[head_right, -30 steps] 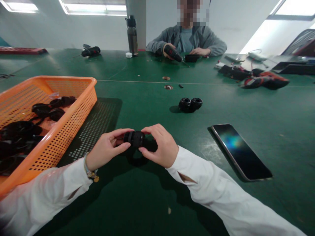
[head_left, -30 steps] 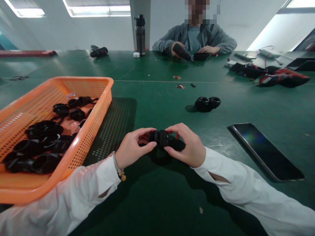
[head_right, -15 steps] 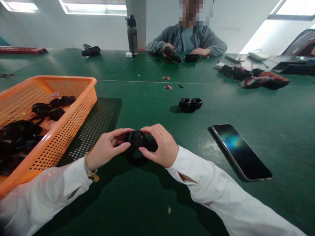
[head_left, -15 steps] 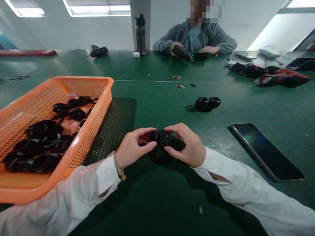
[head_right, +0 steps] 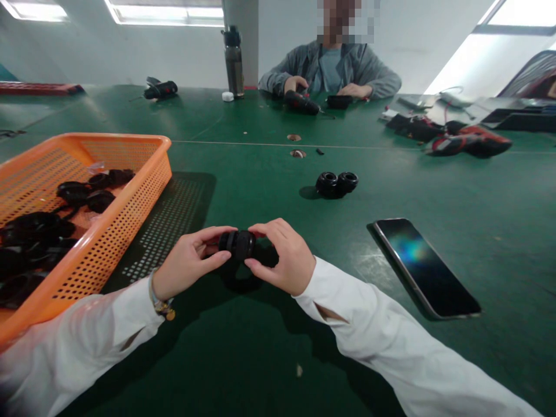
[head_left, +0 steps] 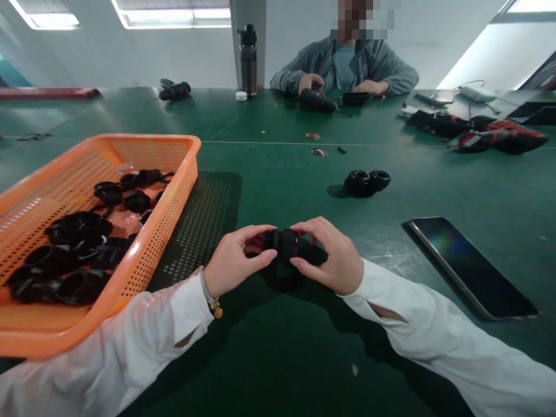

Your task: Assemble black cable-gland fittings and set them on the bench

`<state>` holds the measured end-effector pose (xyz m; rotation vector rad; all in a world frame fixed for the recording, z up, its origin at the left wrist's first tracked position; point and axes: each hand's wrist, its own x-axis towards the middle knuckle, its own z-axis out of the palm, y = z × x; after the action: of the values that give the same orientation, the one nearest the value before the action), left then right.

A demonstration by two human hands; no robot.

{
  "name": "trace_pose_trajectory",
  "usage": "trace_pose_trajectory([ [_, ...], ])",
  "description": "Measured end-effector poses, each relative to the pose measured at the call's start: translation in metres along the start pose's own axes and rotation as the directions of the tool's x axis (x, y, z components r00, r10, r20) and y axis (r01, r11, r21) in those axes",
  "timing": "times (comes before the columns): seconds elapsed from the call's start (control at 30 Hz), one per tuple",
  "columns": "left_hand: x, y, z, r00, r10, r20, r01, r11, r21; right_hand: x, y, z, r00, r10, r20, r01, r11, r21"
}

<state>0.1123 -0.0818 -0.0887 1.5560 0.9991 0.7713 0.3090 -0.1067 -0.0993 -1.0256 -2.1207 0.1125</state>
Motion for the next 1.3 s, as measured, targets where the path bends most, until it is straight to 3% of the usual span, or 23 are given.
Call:
trace_pose_trajectory([
  [1.3,-0.0005,-0.0002,-0.0003,1.0,0.0,0.001,0.0,1.0,0.002,-0.002,0.0014,0.0027,0.998,0.056,0.018,-0.056,0.998,0.005],
])
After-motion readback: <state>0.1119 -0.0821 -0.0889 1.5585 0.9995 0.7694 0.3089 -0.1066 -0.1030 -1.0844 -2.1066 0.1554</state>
